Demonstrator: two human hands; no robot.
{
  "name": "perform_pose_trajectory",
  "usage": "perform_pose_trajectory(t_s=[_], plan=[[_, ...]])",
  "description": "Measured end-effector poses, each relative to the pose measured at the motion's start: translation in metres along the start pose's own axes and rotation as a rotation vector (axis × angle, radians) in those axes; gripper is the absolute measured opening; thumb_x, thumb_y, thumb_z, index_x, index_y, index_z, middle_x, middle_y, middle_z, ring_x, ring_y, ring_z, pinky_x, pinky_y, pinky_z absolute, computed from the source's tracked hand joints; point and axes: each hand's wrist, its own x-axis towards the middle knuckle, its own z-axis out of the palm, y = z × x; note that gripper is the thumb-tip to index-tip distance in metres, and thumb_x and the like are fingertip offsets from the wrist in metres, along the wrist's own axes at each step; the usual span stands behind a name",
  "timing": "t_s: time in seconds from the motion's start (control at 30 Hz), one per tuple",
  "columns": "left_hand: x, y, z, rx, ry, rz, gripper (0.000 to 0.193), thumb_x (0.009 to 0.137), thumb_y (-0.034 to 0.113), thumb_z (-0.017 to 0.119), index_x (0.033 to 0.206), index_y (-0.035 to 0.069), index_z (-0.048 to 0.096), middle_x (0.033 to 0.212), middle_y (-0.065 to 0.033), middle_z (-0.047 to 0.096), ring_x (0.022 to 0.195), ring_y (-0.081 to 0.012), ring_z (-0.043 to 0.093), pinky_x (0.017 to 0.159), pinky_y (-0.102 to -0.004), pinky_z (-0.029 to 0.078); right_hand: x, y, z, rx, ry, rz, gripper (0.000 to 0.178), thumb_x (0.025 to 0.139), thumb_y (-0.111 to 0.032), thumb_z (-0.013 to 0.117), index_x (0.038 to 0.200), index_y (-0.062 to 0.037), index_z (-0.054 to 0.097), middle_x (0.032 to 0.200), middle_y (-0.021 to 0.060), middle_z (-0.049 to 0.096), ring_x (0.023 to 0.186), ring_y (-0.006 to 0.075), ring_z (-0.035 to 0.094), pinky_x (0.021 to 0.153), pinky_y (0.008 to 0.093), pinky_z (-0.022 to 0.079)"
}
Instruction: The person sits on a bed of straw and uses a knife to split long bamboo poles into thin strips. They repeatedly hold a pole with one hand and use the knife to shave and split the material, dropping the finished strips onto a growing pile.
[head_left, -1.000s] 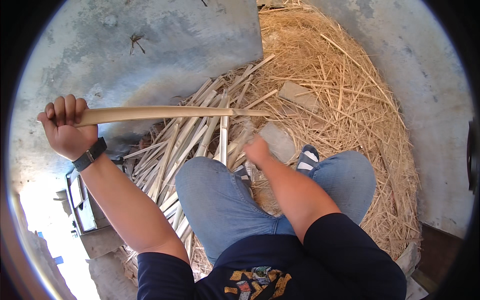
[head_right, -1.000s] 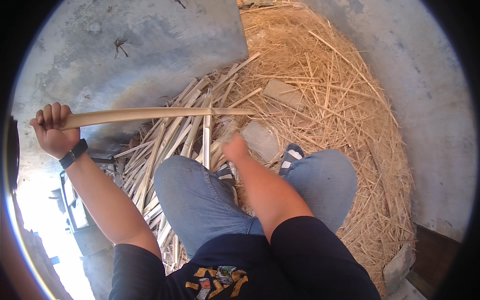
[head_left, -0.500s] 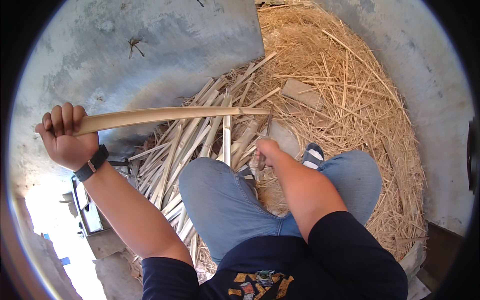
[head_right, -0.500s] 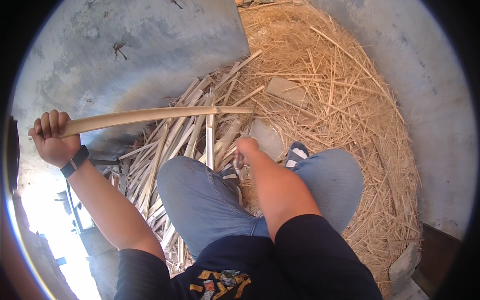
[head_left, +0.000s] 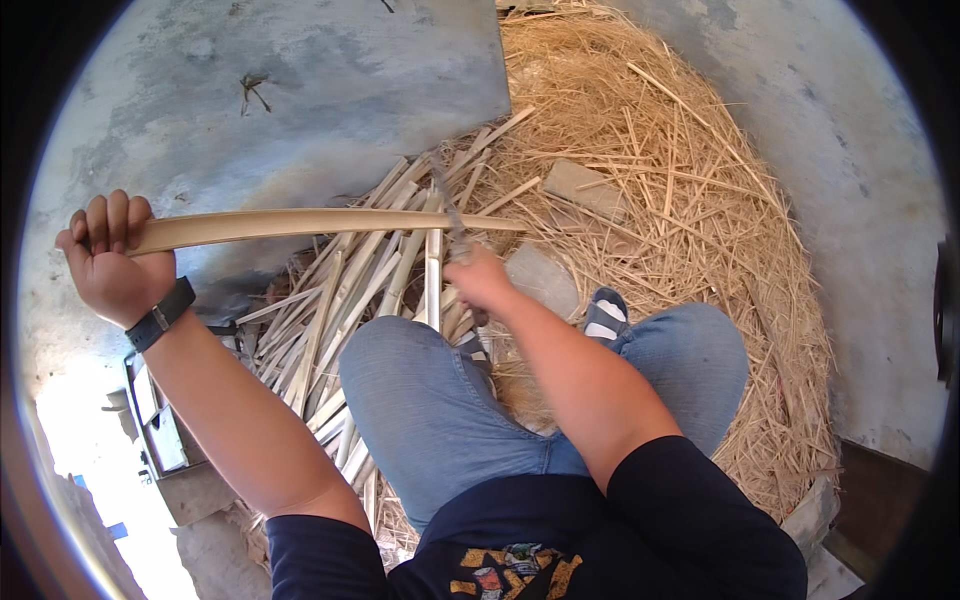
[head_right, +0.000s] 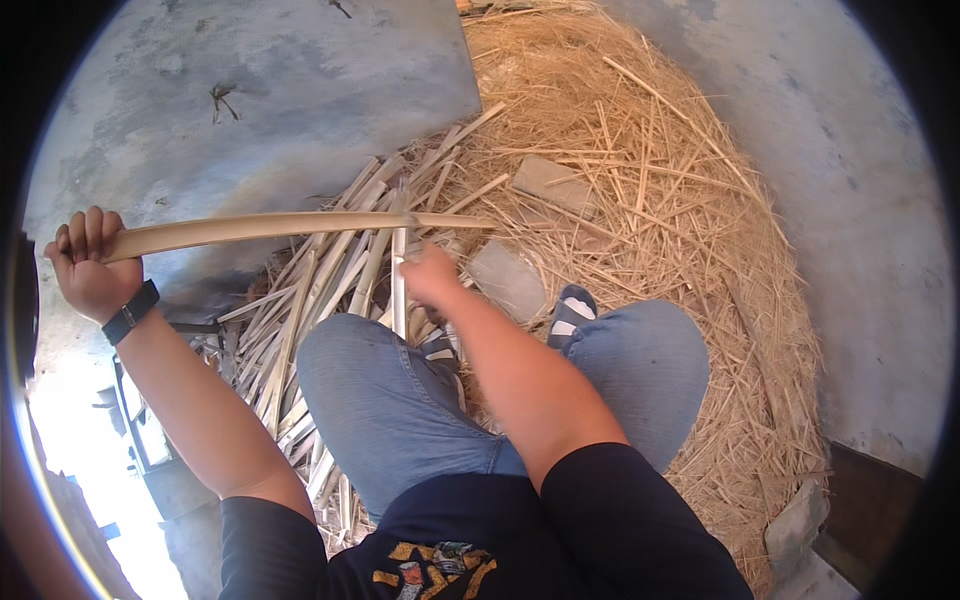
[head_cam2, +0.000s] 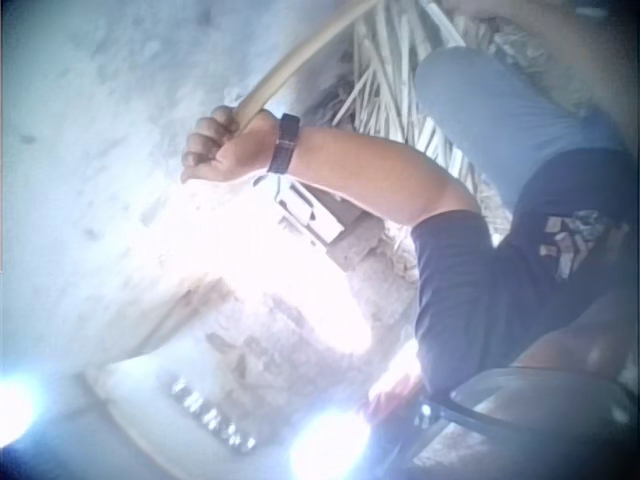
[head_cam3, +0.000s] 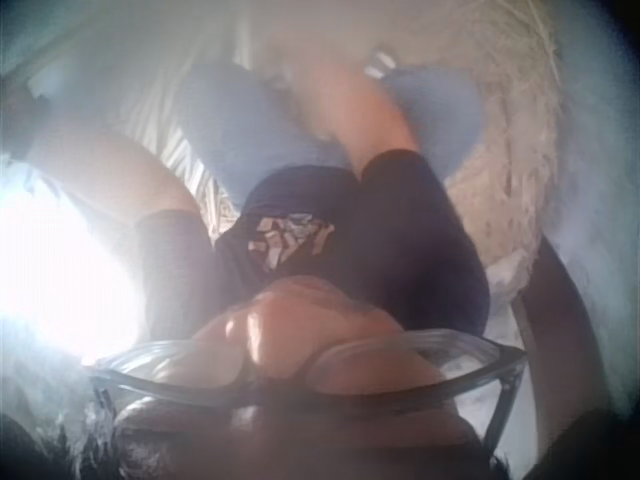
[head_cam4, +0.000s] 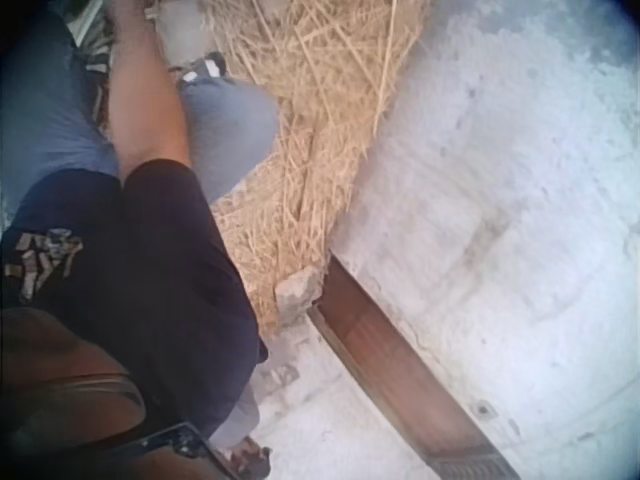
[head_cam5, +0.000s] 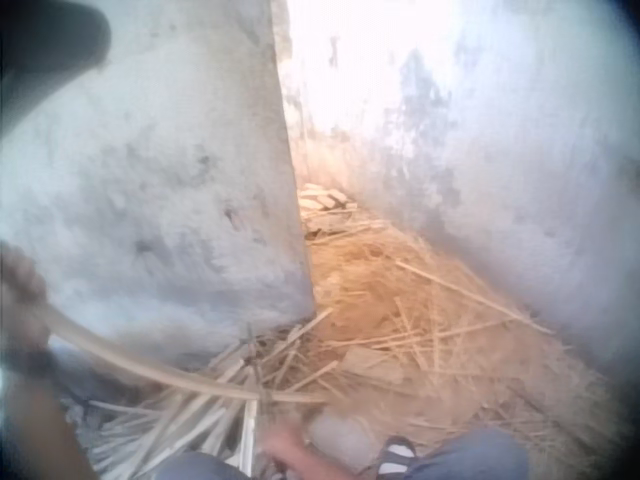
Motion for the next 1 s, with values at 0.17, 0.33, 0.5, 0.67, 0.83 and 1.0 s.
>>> perform_pose_trajectory(t_s=[0.17, 0.33, 0.5, 0.67, 0.83, 1.0], plan=[[0.001, -0.005, 0.008, -0.021, 0.001, -0.009, 0.035, 0.109, 0.033, 0.037, 0.081, 0.013, 0.044, 0.064, 0.0025, 0.032, 0.055, -0.0101, 0.029, 0.053, -0.0245, 0.027, 0.016, 0.051, -0.009, -0.302, 0.215, -0.355, 0.046, 0.080, -0.019, 0.066, 0.117, 0.0068, 0.058, 0.107, 0.0267, 0.070, 0.105, 0.0405, 0.067, 0.091, 0.0448, 0.053], [0.003, -0.002, -0.002, -0.084, -0.047, -0.012, 0.032, 0.107, 0.028, 0.039, 0.079, 0.013, 0.044, 0.063, 0.0025, 0.031, 0.055, -0.0104, 0.029, 0.052, -0.0248, 0.026, 0.043, 0.100, -0.037, -0.019, 0.145, 0.334, 0.047, 0.082, -0.020, 0.065, 0.121, 0.0052, 0.057, 0.102, 0.0282, 0.069, 0.100, 0.0421, 0.068, 0.087, 0.0443, 0.054], [-0.004, -0.003, 0.003, -0.038, 0.022, -0.001, 0.030, 0.106, 0.025, 0.040, 0.079, 0.013, 0.044, 0.064, 0.0025, 0.032, 0.055, -0.0100, 0.029, 0.052, -0.0248, 0.026, 0.017, 0.053, 0.000, -0.377, 0.295, -0.178, 0.044, 0.080, -0.019, 0.065, 0.114, 0.0079, 0.057, 0.102, 0.0305, 0.069, 0.100, 0.0452, 0.067, 0.088, 0.0512, 0.053], [-0.002, -0.005, 0.020, -0.013, 0.010, -0.002, 0.029, 0.107, 0.026, 0.041, 0.081, 0.013, 0.044, 0.064, 0.0024, 0.032, 0.056, -0.0104, 0.030, 0.053, -0.0247, 0.027, 0.009, 0.042, -0.013, -0.506, 0.233, -0.309, 0.044, 0.081, -0.021, 0.065, 0.114, 0.0070, 0.056, 0.100, 0.0294, 0.069, 0.096, 0.0444, 0.068, 0.086, 0.0503, 0.054], [-0.005, -0.004, 0.019, -0.020, 0.038, 0.013, 0.032, 0.109, 0.031, 0.038, 0.083, 0.012, 0.043, 0.064, 0.0020, 0.033, 0.056, -0.0107, 0.030, 0.053, -0.0249, 0.028, 0.032, 0.074, -0.033, 0.058, 0.109, 0.257, 0.037, 0.087, -0.013, 0.060, 0.119, 0.0053, 0.056, 0.079, 0.0155, 0.065, 0.054, 0.0256, 0.062, 0.047, 0.0381, 0.050], [-0.014, -0.001, 0.015, -0.007, 0.057, 0.024, 0.034, 0.109, 0.033, 0.036, 0.083, 0.012, 0.043, 0.064, 0.0019, 0.032, 0.056, -0.0105, 0.028, 0.053, -0.0254, 0.027, 0.006, 0.026, 0.006, -0.220, 0.145, -0.199, 0.046, 0.080, -0.020, 0.068, 0.117, 0.0058, 0.058, 0.104, 0.0264, 0.070, 0.099, 0.0374, 0.069, 0.087, 0.0448, 0.054]])
